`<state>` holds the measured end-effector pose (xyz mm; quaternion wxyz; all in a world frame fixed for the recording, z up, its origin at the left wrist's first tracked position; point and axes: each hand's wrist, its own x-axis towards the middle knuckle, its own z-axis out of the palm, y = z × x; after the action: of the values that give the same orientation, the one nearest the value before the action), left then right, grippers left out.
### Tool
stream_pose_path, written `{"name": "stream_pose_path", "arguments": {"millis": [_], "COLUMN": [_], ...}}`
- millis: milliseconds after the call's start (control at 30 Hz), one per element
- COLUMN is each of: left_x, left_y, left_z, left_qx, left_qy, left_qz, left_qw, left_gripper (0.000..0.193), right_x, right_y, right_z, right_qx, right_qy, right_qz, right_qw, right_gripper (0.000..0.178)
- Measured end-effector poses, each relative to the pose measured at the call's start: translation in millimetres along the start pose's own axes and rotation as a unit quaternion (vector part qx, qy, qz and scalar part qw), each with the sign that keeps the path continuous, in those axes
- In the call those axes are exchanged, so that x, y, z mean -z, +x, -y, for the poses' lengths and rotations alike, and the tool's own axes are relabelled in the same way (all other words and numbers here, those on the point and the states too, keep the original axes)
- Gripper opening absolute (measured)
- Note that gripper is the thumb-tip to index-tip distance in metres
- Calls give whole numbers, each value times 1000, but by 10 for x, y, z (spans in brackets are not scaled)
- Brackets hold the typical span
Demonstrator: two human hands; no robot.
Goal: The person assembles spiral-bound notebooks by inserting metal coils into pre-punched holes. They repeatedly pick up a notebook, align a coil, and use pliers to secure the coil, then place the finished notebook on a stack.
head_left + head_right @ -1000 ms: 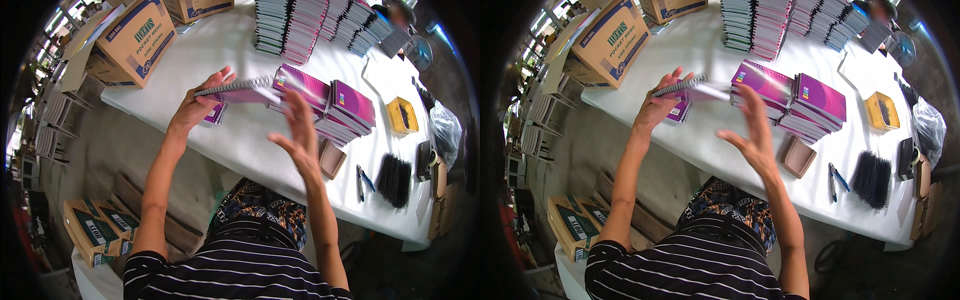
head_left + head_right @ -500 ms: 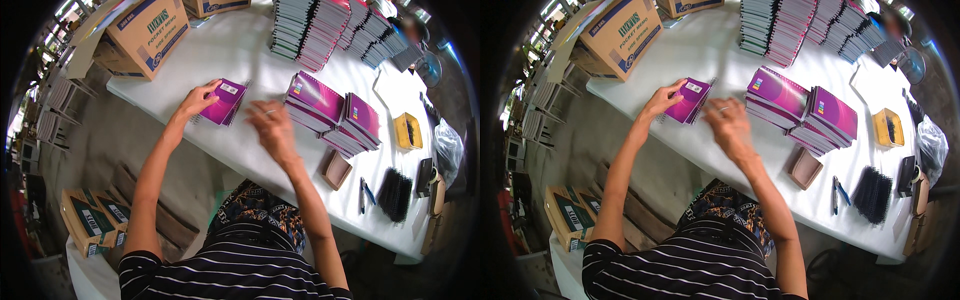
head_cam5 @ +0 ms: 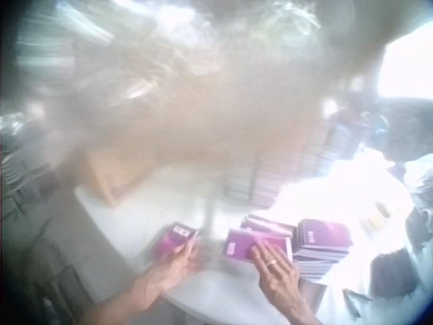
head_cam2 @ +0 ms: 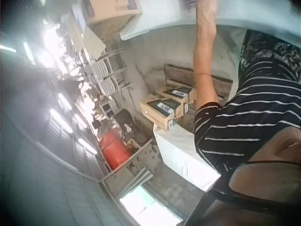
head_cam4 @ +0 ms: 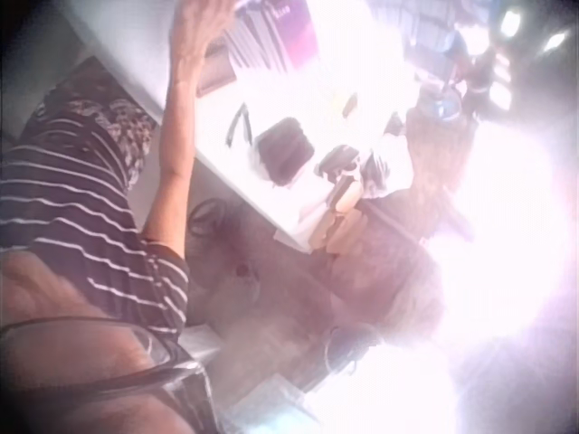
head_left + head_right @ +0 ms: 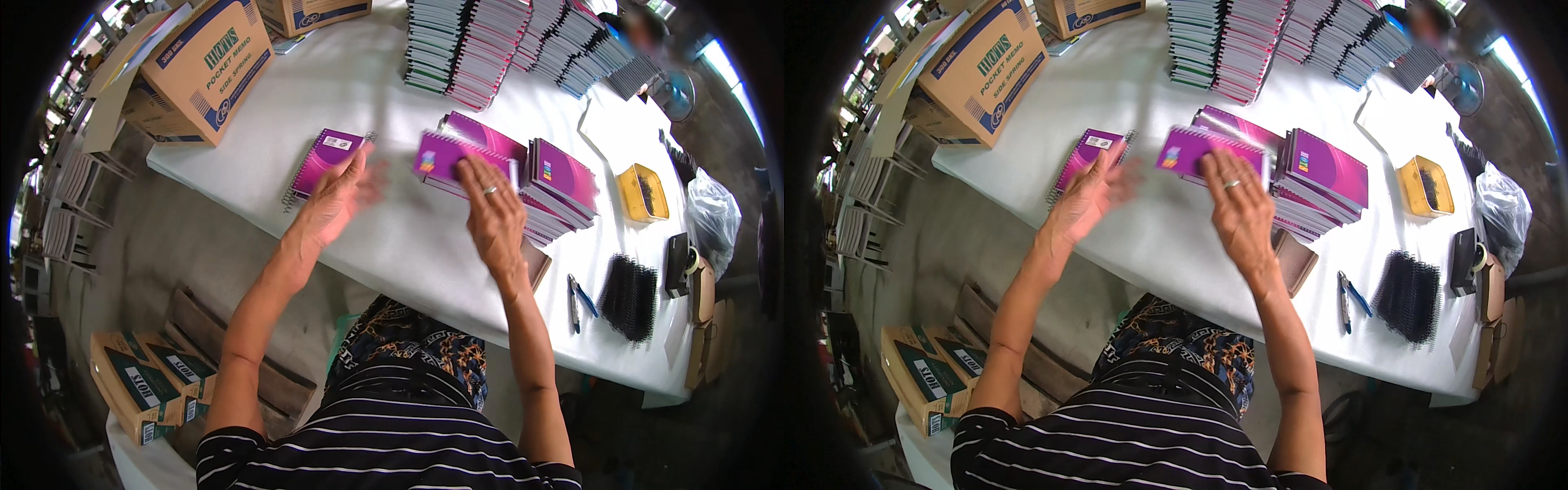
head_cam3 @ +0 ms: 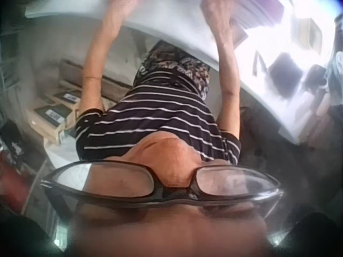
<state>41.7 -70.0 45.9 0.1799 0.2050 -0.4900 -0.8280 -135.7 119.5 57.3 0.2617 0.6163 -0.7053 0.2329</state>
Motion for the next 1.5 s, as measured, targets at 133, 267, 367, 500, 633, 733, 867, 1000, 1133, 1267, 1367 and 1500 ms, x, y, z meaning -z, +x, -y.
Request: {"name": "stream_pose_path", "arguments": {"millis": [133,267,367,500,633,733,867,1000,1133,1267,1367,1500], "left_x": [-233,-502,-388,-520,-531,-687,-1281,-1216,-1227,-1237,-1220,-1186], "left_y": [-49,-209,-145,-144,-184,-192,-359,-268,-309,-274,-266,-351], "left_z": [165,226,418,754,792,444,269,582,554,577,604,560], "left_qx": [150,1,-128,-107,-116,-306,-393,-317,-323,-328,-352,-278], "left_qy": [-168,-64,110,122,137,424,691,725,712,700,693,708], "left_qz": [150,192,317,252,201,102,135,174,204,208,208,221], "left_qw": [963,979,933,954,963,847,591,586,590,600,594,610], "left_gripper": [69,62,60,75,71,93,90,67,65,64,60,59], "right_x": [153,629,703,241,70,7,-44,481,998,1171,1060,1109], "right_y": [-322,-458,-577,-1014,-1046,-1077,-1158,-1076,-1530,-1822,-2060,-2068], "right_z": [428,369,269,332,462,452,415,157,-999,-1820,-2085,-2195], "right_qx": [71,-136,-335,-452,-413,-401,-405,-304,-415,-449,-392,-411], "right_qy": [56,208,423,548,502,475,533,420,235,-297,-435,-347], "right_qz": [47,14,-56,92,24,1,9,137,33,80,161,168], "right_qw": [995,969,840,698,759,783,743,844,878,839,794,826], "right_gripper": [50,66,59,28,25,22,23,49,21,12,15,17]}}
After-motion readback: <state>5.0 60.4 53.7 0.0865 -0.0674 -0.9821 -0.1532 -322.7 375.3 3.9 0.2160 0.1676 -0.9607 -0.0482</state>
